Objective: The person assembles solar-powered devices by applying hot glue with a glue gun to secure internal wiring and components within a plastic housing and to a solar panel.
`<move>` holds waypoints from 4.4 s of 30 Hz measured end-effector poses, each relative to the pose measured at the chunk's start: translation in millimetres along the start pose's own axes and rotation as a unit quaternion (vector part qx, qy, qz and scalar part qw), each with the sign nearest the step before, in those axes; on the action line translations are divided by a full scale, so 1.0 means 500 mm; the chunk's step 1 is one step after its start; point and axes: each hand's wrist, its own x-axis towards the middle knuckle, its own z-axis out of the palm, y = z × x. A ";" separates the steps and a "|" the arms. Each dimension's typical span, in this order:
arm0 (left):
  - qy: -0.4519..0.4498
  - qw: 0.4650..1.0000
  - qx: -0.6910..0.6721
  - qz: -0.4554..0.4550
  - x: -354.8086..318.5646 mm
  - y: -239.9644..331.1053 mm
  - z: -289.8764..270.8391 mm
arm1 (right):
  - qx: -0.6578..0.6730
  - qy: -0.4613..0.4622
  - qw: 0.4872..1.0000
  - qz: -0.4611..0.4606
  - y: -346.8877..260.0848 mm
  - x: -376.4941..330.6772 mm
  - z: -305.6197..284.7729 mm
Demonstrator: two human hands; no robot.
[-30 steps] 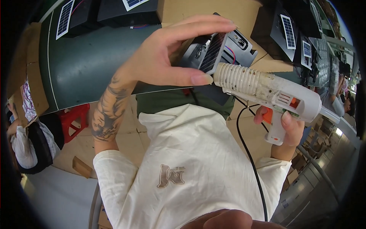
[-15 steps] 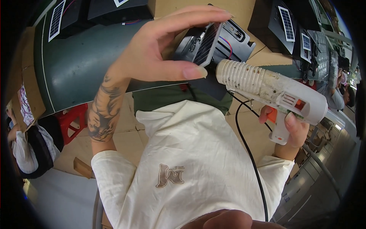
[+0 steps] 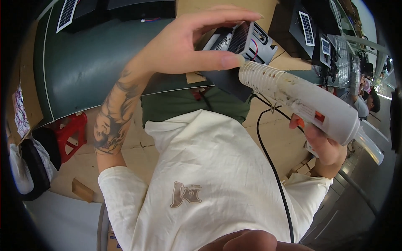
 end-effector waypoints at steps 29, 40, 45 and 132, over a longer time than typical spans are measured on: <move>0.096 0.980 -0.135 -0.111 0.036 0.020 0.006 | 0.152 0.070 0.978 -0.125 0.055 0.026 0.038; -0.023 0.975 0.040 0.215 0.042 -0.037 -0.020 | 0.118 0.183 0.973 -0.076 0.030 0.040 0.069; -0.024 0.982 0.032 0.186 0.038 -0.025 -0.016 | 0.102 0.143 0.981 -0.087 0.031 0.036 0.050; -0.330 0.821 0.450 -0.119 0.131 0.124 0.074 | 0.743 0.047 0.655 -0.128 0.445 -0.075 0.171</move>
